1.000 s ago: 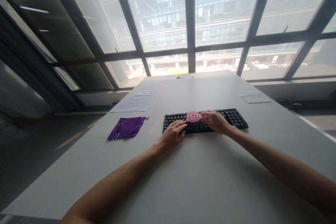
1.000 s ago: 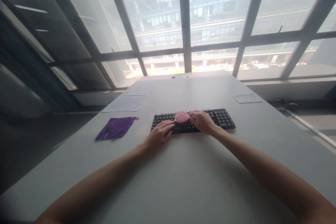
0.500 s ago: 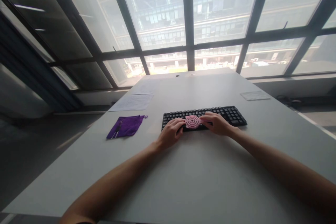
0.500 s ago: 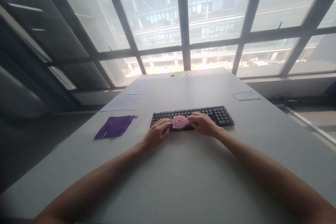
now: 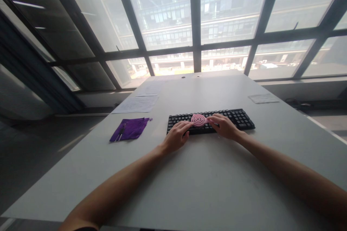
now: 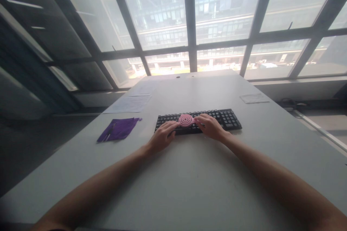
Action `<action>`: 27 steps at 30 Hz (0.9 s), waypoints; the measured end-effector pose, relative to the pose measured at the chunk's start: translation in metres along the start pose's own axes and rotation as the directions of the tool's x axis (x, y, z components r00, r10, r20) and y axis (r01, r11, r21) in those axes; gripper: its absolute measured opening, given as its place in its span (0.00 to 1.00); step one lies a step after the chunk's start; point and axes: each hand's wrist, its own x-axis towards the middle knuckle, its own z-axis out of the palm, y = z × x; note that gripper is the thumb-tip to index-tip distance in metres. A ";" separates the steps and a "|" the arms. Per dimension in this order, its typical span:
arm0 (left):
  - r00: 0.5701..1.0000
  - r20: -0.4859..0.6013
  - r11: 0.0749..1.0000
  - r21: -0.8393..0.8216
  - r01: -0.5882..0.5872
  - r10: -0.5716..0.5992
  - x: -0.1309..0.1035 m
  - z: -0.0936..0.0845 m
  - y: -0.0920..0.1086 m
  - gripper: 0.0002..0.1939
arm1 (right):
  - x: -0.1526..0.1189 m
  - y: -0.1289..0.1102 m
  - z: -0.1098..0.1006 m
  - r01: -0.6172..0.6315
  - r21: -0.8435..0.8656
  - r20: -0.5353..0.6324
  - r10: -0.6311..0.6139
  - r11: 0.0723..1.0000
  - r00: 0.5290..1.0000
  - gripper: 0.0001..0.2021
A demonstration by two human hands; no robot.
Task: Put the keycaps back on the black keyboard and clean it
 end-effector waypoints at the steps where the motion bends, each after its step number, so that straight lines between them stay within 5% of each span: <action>1: 1.000 0.006 1.000 0.004 -0.007 0.007 0.000 0.000 0.000 0.27 | 0.000 0.000 0.000 -0.002 -0.002 -0.001 0.002 1.000 1.000 0.13; 13: 0.998 -0.022 0.998 0.014 -0.053 0.053 0.001 -0.005 0.005 0.18 | -0.005 0.004 -0.001 0.077 0.050 0.031 -0.078 0.996 0.996 0.13; 23: 0.995 0.073 0.997 0.037 -0.065 0.063 0.001 -0.001 0.001 0.31 | -0.002 0.004 0.003 0.029 0.017 -0.023 -0.029 0.999 0.999 0.13; 27: 0.995 0.066 0.997 0.028 -0.076 0.074 0.001 0.000 0.000 0.29 | -0.003 0.004 0.002 0.047 0.035 -0.026 -0.046 0.998 0.999 0.13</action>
